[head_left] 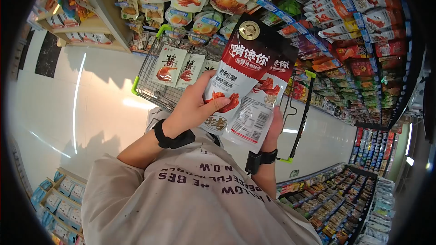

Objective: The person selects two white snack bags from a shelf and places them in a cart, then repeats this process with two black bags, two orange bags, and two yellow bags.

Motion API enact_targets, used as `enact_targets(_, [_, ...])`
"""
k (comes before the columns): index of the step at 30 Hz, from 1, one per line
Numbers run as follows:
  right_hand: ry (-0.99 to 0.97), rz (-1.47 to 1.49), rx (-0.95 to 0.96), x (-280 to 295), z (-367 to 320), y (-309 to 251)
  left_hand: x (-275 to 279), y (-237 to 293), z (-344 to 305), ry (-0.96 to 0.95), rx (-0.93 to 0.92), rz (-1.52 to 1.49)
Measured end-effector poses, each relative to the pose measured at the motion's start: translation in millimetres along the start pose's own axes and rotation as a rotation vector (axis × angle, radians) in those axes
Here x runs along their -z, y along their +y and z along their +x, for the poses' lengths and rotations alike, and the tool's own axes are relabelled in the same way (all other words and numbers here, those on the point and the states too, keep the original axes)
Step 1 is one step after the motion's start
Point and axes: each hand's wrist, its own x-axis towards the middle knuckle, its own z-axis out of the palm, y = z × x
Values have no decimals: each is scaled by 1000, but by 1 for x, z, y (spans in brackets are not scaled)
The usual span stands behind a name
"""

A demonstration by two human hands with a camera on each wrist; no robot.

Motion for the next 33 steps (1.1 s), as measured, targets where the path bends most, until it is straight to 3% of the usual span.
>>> enact_targets(2, [52, -318, 5, 6, -13, -8, -16, 5, 1, -13, 3, 64])
enact_targets(4, [68, -280, 62, 10, -23, -17, -37, 4, 1, 63, -34, 74])
enact_targets(7, [-11, -401, 262, 32, -36, -30, -64, -3, 2, 31, -21, -6])
enact_targets(14, [77, -209, 330, 92, -66, -67, -135, 3, 1, -34, 4, -33])
enact_targets(16, [39, -346, 347, 99, -73, -81, -151, 3, 1, -75, 17, 17])
enact_targets(20, [-1, -269, 337, 117, -81, -94, -177, -2, 1, -98, 27, -26])
enact_targets(24, [-19, -333, 445, 143, -74, -112, -201, 6, -1, -73, 22, -15])
enact_targets(26, [-107, -301, 376, 148, -76, -123, -206, 7, -2, -27, -7, -28])
enact_targets(31, [-125, -181, 424, 163, -71, -131, -222, 6, -4, 2, -71, 25])
enact_targets(33, [-52, 16, 282, 165, -72, -134, -227, 8, -6, -9, -14, 4])
